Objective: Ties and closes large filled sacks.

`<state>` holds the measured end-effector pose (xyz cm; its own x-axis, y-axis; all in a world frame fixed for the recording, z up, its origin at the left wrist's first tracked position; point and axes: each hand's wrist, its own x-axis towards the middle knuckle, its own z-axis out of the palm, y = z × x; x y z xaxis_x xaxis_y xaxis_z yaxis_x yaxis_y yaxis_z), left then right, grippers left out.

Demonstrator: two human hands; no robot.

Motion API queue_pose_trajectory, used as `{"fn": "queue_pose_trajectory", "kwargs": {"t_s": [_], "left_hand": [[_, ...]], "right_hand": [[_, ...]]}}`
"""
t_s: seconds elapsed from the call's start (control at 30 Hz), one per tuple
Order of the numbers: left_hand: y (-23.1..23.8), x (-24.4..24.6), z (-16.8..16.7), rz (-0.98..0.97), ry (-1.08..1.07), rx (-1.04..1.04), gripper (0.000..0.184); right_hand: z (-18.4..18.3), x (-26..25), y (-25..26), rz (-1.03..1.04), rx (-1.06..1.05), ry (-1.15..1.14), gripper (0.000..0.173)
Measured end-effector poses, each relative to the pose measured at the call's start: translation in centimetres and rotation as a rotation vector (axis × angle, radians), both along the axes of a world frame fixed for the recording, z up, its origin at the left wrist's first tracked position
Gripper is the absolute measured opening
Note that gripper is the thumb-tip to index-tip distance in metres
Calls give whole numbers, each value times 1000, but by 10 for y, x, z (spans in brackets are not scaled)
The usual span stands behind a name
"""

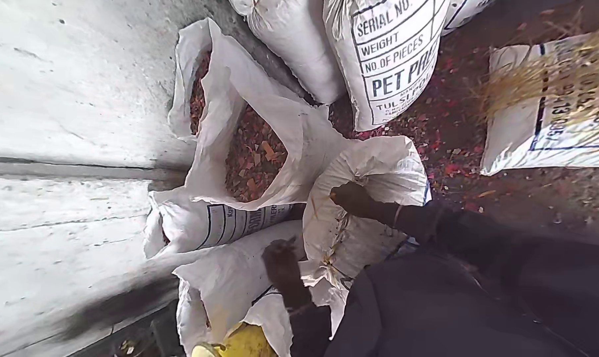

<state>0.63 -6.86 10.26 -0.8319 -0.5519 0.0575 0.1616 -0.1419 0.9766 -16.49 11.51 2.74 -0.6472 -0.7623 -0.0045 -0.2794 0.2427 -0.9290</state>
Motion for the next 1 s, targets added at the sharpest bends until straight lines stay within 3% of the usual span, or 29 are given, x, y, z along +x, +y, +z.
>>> {"fn": "queue_pose_trajectory", "kwargs": {"t_s": [0.07,0.13,0.23,0.4,0.47,0.57,0.63,0.7,0.83,0.93,1.0], "left_hand": [[-19,4,6,282,-8,56,65],[-26,-8,9,402,-222,-50,57],[-17,-46,-3,94,-464,-361,38],[28,-149,-24,-595,-589,-903,35],[46,-175,-39,-775,-538,-1094,57],[65,-204,-61,-893,-598,-1377,100],[76,-212,-73,-943,-578,-1458,112],[89,-214,-87,-929,-445,-1391,107],[106,-229,-108,-747,-190,-1015,63],[111,-228,-95,-807,-349,-499,52],[120,-222,-75,-714,-447,-219,40]], "right_hand": [[6,6,-1,-121,-35,-92,39],[1,20,4,-157,-63,-68,45],[-3,39,19,-94,-34,-42,51],[-6,45,14,-156,-27,23,44],[-2,53,15,-246,-48,-37,44],[-12,61,8,-334,-90,28,46],[-11,65,8,-347,-75,64,45],[-14,70,8,-390,-50,156,42],[-15,66,3,-400,76,149,35],[-24,67,-4,-442,47,152,24],[-27,68,-5,-502,31,203,25]]}}
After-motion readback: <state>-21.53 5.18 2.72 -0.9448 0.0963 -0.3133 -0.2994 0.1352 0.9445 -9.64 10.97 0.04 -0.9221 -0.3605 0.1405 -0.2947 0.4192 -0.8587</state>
